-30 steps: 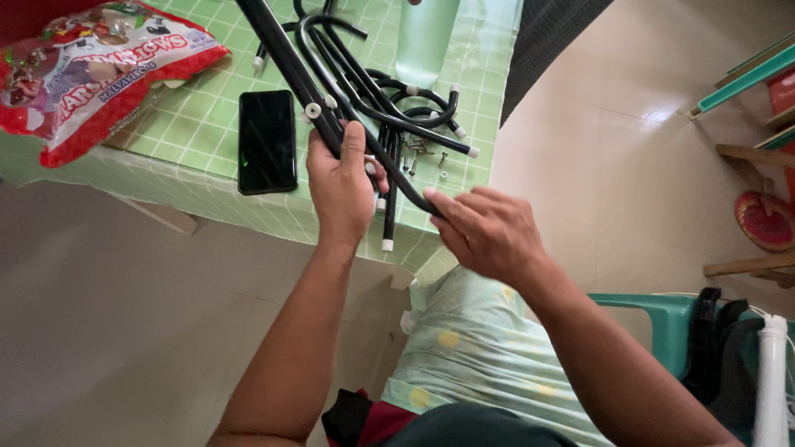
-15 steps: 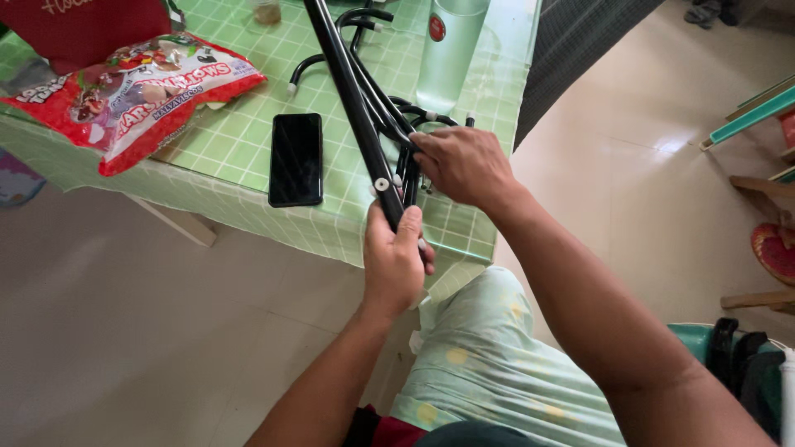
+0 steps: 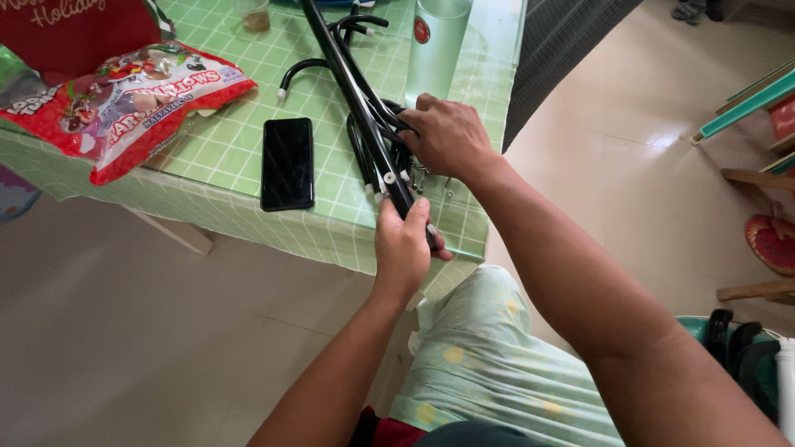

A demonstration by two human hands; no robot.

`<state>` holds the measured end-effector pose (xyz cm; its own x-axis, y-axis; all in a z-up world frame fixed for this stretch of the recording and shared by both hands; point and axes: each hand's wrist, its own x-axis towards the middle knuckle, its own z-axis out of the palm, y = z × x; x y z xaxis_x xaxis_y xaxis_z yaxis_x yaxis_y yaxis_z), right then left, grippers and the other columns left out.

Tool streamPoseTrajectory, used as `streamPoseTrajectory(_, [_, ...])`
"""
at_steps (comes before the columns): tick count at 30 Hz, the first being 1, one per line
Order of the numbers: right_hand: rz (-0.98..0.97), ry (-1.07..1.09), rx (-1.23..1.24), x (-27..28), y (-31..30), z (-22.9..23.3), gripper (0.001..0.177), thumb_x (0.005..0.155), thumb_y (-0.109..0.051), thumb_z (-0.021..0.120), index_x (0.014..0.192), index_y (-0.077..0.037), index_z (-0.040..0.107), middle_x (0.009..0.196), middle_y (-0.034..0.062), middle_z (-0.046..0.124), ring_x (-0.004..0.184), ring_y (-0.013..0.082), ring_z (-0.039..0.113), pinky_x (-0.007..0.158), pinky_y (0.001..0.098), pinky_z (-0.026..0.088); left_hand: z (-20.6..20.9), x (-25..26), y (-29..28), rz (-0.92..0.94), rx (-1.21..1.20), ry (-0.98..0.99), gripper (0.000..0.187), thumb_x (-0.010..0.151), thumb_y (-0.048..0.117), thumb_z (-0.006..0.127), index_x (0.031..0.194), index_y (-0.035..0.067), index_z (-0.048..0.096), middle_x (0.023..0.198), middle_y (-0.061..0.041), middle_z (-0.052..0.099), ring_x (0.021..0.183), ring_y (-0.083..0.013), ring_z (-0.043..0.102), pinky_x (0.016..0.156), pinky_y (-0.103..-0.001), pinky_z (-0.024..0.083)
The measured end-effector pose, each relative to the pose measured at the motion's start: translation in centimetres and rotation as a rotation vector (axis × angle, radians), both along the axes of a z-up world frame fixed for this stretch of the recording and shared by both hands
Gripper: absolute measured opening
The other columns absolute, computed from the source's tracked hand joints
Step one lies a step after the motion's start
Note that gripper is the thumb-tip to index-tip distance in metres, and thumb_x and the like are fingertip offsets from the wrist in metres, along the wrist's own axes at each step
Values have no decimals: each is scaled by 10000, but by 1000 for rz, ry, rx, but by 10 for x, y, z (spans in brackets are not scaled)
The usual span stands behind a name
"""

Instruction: The person assembles black metal frame components by hand, inserting and tightening small metal fasteners to join curved and straight pieces. The person repeatedly aligns the parts, inserts fasteners, and tightens them to secure the joints.

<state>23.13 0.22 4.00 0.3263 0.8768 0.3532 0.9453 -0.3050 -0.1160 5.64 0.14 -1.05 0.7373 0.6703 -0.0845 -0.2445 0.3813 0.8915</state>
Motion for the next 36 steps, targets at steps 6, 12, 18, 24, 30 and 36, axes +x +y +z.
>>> streamPoseTrajectory(6, [-23, 56, 7, 5, -3, -5, 313, 953, -366, 698, 1141, -122, 753, 1042, 111, 686, 928, 311, 673, 807, 464, 517, -3, 4, 6, -78, -15, 58, 296, 979, 260, 580, 1117, 2, 535, 800, -106, 569, 505, -164, 578, 414, -357, 579])
streamPoseTrajectory(12, [-60, 94, 33, 2, -15, -4, 347, 945, -387, 707, 1161, -120, 753, 1055, 105, 700, 934, 318, 679, 841, 460, 524, 17, -4, 18, -131, -108, 38, 385, 969, 270, 572, 1201, -27, 493, 944, -33, 657, 582, -198, 687, 484, -366, 636])
streamPoseTrajectory(18, [-57, 107, 52, -2, -24, -9, 400, 947, -418, 698, 1191, -105, 742, 1100, 126, 692, 934, 331, 684, 824, 470, 521, 44, -23, 34, -197, 100, 276, 958, 915, 261, 588, 1586, 79, -71, 967, -115, 750, 550, -245, 738, 453, -338, 631])
streamPoseTrajectory(24, [-105, 125, 84, -12, -35, -6, 399, 949, -427, 689, 1185, -111, 753, 1123, 147, 682, 950, 361, 680, 829, 473, 527, 50, -29, 48, -195, 308, 296, 729, 927, 269, 676, 1496, -98, 407, 821, -148, 737, 502, -189, 716, 403, -290, 562])
streamPoseTrajectory(30, [-165, 293, 200, -7, -53, -3, 369, 986, -412, 657, 1151, -99, 765, 1077, 124, 699, 899, 294, 699, 826, 432, 533, 28, -34, 78, -47, 396, 321, 544, 942, 336, 651, 1365, -4, 615, 955, -73, 767, 538, -132, 670, 418, -243, 497])
streamPoseTrajectory(36, [-204, 589, 474, 25, -86, -12, 417, 1066, -412, 552, 1082, -51, 760, 895, 71, 737, 850, 157, 671, 801, 327, 522, -6, -58, 115, 194, 397, 20, 528, 1075, 401, 538, 1395, -17, 563, 1148, -125, 704, 809, -145, 683, 637, -268, 577])
